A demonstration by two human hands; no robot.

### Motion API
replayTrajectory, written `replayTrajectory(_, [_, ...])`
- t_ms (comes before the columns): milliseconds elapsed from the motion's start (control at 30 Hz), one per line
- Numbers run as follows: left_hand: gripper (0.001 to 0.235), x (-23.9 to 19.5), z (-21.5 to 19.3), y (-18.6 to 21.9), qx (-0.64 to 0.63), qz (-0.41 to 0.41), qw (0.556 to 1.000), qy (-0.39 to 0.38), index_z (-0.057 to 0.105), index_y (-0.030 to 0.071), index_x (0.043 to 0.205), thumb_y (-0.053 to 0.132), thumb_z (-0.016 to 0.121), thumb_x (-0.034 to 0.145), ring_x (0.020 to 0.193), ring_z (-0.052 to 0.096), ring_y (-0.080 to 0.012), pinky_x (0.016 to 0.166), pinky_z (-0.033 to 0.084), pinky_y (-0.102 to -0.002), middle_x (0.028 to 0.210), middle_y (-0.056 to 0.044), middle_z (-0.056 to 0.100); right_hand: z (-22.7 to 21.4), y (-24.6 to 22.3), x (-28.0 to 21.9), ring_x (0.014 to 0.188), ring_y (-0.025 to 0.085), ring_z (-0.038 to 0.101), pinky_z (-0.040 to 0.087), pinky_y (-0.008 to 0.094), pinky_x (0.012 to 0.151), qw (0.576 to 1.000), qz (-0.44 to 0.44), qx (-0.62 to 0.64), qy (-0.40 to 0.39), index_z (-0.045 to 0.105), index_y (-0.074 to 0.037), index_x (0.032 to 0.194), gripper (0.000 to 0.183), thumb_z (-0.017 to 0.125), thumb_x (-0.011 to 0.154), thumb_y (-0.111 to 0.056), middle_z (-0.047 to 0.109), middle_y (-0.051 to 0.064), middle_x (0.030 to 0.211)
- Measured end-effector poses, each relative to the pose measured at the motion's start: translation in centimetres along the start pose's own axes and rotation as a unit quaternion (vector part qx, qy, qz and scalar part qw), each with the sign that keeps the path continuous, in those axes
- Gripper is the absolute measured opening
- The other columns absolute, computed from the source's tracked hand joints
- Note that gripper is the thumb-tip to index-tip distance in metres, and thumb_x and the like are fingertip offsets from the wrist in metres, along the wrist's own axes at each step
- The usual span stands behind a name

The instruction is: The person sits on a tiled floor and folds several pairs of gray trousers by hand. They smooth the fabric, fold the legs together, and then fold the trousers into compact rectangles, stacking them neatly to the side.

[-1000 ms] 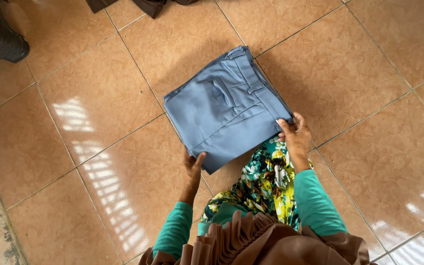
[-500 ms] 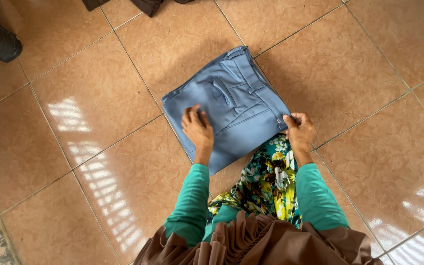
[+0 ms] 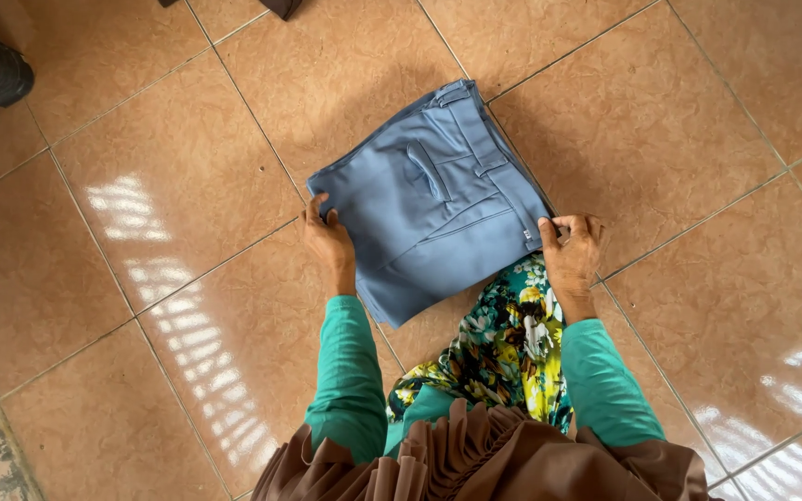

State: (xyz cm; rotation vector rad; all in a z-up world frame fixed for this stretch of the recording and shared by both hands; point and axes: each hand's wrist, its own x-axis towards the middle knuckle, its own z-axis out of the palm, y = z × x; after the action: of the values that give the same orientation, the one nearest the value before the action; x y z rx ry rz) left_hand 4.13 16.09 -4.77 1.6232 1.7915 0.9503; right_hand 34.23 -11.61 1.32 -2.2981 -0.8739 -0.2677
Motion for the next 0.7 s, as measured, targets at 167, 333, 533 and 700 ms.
replayTrajectory(167, [0.034,3.5,2.2,-2.6,0.008,0.016,0.998,0.061,0.074,0.035,0.103,0.011,0.082,0.081,0.076,0.071,-0.0248,0.076,0.056,-0.038,0.079,0.001,0.062,0.7,0.3,-1.2,0.096,0.029,0.061,0.052,0.038,0.074,0.998,-0.012,0.045,-0.029,0.070,-0.013,0.092,0.022,0.086,0.090,-0.027,0.060,0.006,0.098])
replayTrajectory(333, [0.028,4.0,5.3,-6.8,0.033,-0.019,0.998,0.043,0.072,0.034,0.105,0.015,0.076,0.086,0.086,0.070,-0.0288,0.079,0.054,-0.039,0.090,-0.002,0.068,0.9,-0.3,-1.4,0.096,0.030,0.060,0.051,0.042,0.074,0.999,-0.023,0.014,-0.039,0.066,-0.016,0.102,0.021,0.081,0.091,-0.026,0.059,0.006,0.102])
replayTrajectory(533, [0.033,-1.0,2.0,6.3,0.132,0.123,0.982,0.058,0.067,0.031,0.112,0.019,0.078,0.083,0.108,0.060,-0.0334,0.088,0.049,-0.049,0.123,-0.004,0.059,2.1,-3.7,0.8,0.102,0.027,0.058,0.049,0.046,0.078,0.990,-0.071,-0.122,-0.019,0.067,-0.024,0.118,0.028,0.073,0.094,-0.038,0.059,0.003,0.109])
replayTrajectory(700, [0.040,-2.7,9.2,7.8,-0.010,0.194,0.980,-0.052,0.069,0.018,0.119,0.051,0.057,0.102,0.089,0.069,-0.0382,0.080,0.056,-0.050,0.095,-0.010,0.066,5.4,-2.2,2.4,0.102,0.030,0.056,0.047,0.047,0.080,0.994,-0.043,-0.094,-0.047,0.065,-0.018,0.108,0.025,0.076,0.096,-0.037,0.057,0.006,0.108])
